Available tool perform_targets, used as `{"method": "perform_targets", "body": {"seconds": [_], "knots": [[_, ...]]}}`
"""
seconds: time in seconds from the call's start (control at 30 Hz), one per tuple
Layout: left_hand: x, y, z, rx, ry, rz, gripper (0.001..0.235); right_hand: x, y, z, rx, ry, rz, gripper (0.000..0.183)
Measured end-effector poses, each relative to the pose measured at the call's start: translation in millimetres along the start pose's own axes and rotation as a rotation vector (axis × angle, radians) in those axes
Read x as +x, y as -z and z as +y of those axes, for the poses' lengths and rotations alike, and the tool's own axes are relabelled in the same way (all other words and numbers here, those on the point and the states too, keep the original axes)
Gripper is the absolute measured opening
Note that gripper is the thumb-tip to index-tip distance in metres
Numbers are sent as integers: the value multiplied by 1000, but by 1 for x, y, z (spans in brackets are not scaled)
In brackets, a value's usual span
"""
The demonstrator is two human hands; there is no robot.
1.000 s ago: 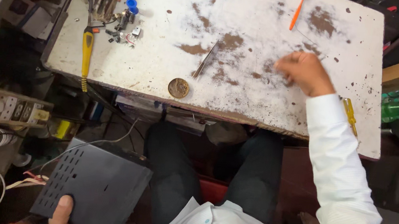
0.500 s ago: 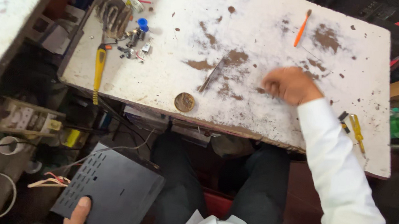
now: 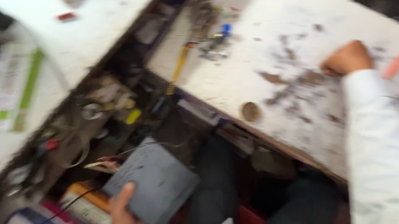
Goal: The person uses a yellow screwdriver to remove screws from a black electronic device, then reassembles the casing and adjusts wires. The device is placed on a cluttered workbench with tools and components nearby.
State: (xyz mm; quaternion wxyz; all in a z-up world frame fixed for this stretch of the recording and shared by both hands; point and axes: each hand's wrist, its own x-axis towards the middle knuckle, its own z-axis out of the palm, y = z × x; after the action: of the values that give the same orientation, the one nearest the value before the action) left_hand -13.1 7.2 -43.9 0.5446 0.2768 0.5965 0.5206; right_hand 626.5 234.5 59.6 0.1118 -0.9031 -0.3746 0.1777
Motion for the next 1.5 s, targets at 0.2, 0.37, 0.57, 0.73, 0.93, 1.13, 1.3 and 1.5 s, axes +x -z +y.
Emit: {"method": "perform_targets", "body": {"seconds": [0.2, 0.37, 0.57, 0.73, 0.93, 1.13, 1.3, 1.5], "knots": [[-9, -37, 51, -397, 243, 69, 54, -29, -19, -109, -34, 294, -259, 20], [-20, -44, 69, -366, 279, 96, 54, -52, -73, -227, 9, 817, -234, 15], [-30, -46, 75, -312, 298, 114, 58, -87, -89, -285, -122, 899, -193, 26], [-28, -50, 72, -306, 332, 122, 55, -101, -59, -264, 54, 995, -122, 17], [-27, -67, 84, -299, 226, -79, 52, -140, 6, -141, 35, 1167, 312, 27], [-30, -106, 116, -227, 105, -283, 49, -197, -10, -41, 224, 824, -172, 43], [-59, -129, 128, -253, 23, -311, 52, -203, -66, -43, 77, 1077, -77, 66], [-93, -109, 128, -270, 84, -169, 55, -188, -88, -93, 148, 1052, 17, 67]]}}
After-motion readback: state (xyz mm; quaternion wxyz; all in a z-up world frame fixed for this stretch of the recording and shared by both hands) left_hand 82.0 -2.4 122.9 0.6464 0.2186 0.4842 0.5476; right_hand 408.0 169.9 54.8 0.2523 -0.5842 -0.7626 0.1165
